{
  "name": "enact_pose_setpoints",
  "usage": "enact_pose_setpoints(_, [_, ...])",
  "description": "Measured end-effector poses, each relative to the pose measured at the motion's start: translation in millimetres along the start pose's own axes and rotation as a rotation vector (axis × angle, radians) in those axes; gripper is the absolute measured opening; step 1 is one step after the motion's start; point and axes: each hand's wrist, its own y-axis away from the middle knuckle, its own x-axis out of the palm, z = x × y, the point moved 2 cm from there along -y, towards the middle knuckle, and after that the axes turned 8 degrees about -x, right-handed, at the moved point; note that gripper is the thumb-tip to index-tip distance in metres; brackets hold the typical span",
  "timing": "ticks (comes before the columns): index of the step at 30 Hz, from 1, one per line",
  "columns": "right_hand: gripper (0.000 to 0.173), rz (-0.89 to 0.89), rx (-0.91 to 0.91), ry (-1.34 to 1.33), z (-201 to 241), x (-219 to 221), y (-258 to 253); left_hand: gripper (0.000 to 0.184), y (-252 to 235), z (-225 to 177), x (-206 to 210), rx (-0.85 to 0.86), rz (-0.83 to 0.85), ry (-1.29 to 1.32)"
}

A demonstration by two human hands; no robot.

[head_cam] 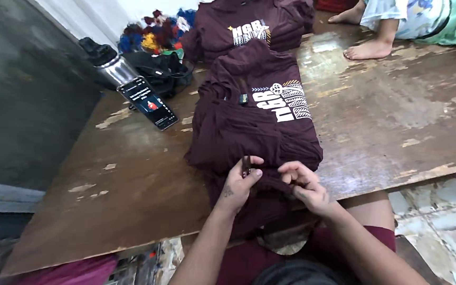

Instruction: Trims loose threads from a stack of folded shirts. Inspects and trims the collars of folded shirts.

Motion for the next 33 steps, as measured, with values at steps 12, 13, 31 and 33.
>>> enact_pose_setpoints(12, [0.018,0.17,-0.073,0.8,30.9,-22.5,24.3,0.023,6.8,12.5,2.5,0.099,0.059,-0.028])
enact_pose_setpoints(13, [0.021,0.183,-0.094,0.777,33.2,-29.9,30.1,0.023,7.3,13.7,1.3,0.128,0.075,-0.068])
enact_pose_setpoints(31, [0.023,0.062,-0.315,0.783,47.9,-5.4,38.8,0.023,45.5,-49.0,10.6,0.802,0.148,-1.396])
enact_pose_setpoints(33, [0.025,0.057,-0.307,0.725,48.4,-6.0,39.2,0.025,46.6,-41.4,12.9,0.771,0.17,-1.37])
